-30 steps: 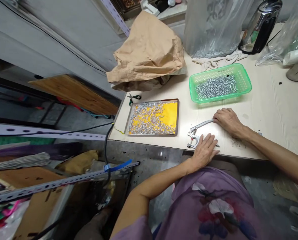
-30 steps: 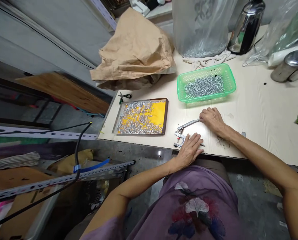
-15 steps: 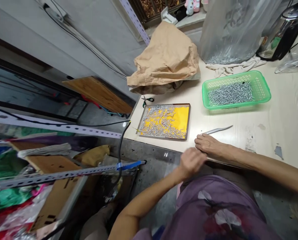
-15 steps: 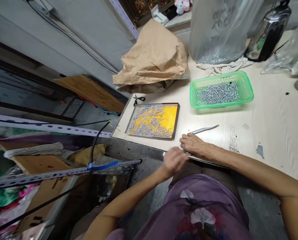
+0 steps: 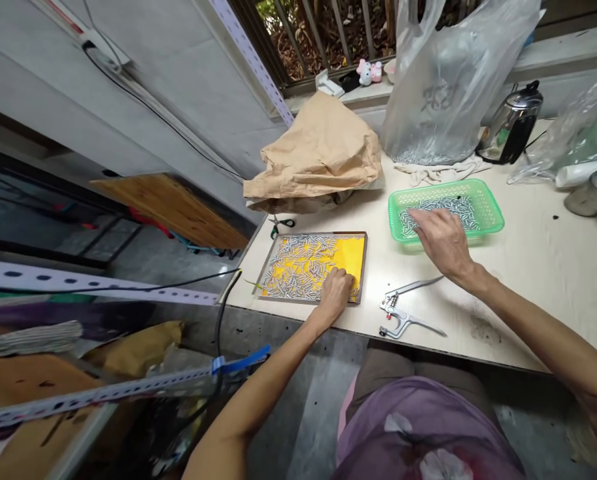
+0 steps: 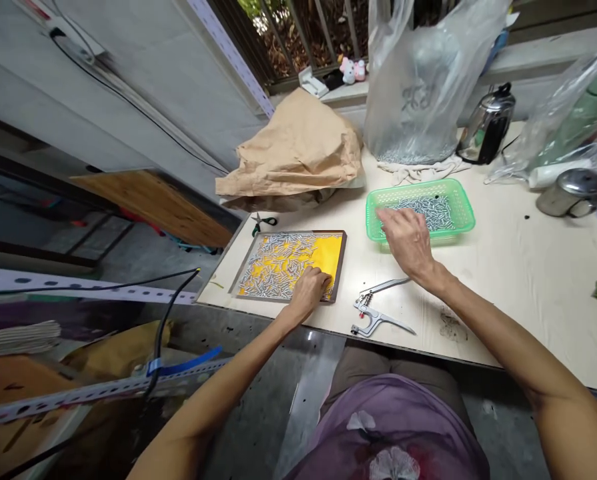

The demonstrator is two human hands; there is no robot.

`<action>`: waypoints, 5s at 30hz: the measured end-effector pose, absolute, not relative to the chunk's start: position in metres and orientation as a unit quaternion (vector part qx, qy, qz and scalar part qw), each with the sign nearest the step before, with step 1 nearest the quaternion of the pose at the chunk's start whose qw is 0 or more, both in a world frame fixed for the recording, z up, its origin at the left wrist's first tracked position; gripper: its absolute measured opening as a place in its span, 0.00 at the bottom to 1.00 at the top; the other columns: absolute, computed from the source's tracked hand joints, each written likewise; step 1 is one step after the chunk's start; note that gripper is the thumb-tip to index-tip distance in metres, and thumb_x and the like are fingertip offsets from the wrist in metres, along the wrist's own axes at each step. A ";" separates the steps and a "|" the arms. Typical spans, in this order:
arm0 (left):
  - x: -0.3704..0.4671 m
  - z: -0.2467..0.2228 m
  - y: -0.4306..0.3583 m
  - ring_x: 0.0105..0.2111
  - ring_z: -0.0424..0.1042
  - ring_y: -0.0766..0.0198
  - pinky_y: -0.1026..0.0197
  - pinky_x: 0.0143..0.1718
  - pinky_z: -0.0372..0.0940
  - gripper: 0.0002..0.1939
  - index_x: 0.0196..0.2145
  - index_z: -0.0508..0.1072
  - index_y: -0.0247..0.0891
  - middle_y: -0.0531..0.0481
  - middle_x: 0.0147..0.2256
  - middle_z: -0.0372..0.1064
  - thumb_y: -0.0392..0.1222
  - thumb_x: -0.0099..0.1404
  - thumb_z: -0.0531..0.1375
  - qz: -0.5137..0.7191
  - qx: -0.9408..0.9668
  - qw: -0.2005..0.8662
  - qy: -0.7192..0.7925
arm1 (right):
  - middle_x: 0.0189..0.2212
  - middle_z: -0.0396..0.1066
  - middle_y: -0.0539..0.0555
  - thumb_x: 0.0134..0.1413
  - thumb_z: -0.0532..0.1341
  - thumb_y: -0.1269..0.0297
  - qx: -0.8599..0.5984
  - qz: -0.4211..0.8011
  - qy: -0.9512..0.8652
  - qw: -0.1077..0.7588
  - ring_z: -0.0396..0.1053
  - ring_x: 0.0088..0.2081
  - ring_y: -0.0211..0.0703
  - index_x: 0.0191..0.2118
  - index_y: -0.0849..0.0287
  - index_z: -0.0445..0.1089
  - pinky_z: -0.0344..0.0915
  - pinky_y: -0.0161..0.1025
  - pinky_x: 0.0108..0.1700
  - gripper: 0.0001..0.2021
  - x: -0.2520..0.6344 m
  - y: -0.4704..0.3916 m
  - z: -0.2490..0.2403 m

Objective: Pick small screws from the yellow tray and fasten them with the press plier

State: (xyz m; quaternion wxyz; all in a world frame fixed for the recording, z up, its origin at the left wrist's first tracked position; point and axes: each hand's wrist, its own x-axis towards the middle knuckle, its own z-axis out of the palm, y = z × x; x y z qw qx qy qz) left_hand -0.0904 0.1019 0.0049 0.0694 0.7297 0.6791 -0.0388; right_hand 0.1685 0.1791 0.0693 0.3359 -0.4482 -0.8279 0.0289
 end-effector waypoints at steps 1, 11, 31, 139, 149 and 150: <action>-0.091 0.007 0.103 0.41 0.65 0.55 0.57 0.42 0.60 0.14 0.34 0.79 0.36 0.41 0.33 0.71 0.34 0.68 0.52 -0.041 0.729 0.075 0.679 | 0.48 0.73 0.63 0.64 0.51 0.68 -0.475 0.011 -0.824 0.308 0.65 0.48 0.54 0.56 0.60 0.66 0.60 0.50 0.48 0.17 0.172 0.179 0.075; -0.058 0.037 0.073 0.33 0.73 0.62 0.63 0.36 0.64 0.05 0.33 0.80 0.37 0.48 0.32 0.77 0.36 0.60 0.63 0.168 0.630 0.330 0.683 | 0.34 0.70 0.56 0.61 0.58 0.63 -0.356 0.167 -0.918 0.049 0.67 0.34 0.43 0.39 0.59 0.71 0.59 0.38 0.35 0.07 0.199 0.067 0.025; -0.016 0.017 0.052 0.12 0.50 0.78 0.70 0.13 0.46 0.13 0.24 0.74 0.30 0.59 0.14 0.60 0.44 0.52 0.70 0.101 0.370 0.580 0.719 | 0.31 0.69 0.54 0.63 0.53 0.71 -0.401 0.125 -0.907 0.039 0.64 0.31 0.41 0.36 0.59 0.70 0.49 0.39 0.32 0.08 0.208 0.061 0.005; 0.026 0.011 0.087 0.43 0.64 0.55 0.54 0.44 0.65 0.12 0.45 0.69 0.35 0.45 0.39 0.68 0.43 0.67 0.59 -0.013 0.863 0.170 0.476 | 0.31 0.70 0.58 0.62 0.58 0.64 -0.381 0.066 -0.922 0.019 0.62 0.35 0.47 0.37 0.64 0.73 0.49 0.41 0.35 0.09 0.200 0.101 0.007; 0.026 0.007 0.090 0.43 0.66 0.56 0.54 0.43 0.67 0.11 0.43 0.71 0.36 0.44 0.38 0.70 0.44 0.70 0.55 0.006 0.854 0.181 0.487 | 0.29 0.71 0.57 0.63 0.57 0.62 -0.399 0.067 -0.914 0.032 0.63 0.34 0.46 0.36 0.62 0.74 0.50 0.41 0.35 0.11 0.199 0.100 0.004; 0.025 0.004 0.090 0.43 0.66 0.55 0.53 0.44 0.67 0.12 0.46 0.70 0.36 0.44 0.40 0.71 0.44 0.69 0.56 0.018 0.855 0.179 0.487 | 0.31 0.72 0.58 0.62 0.58 0.60 -0.401 0.062 -0.913 0.034 0.63 0.35 0.47 0.38 0.63 0.73 0.50 0.41 0.36 0.11 0.200 0.102 0.006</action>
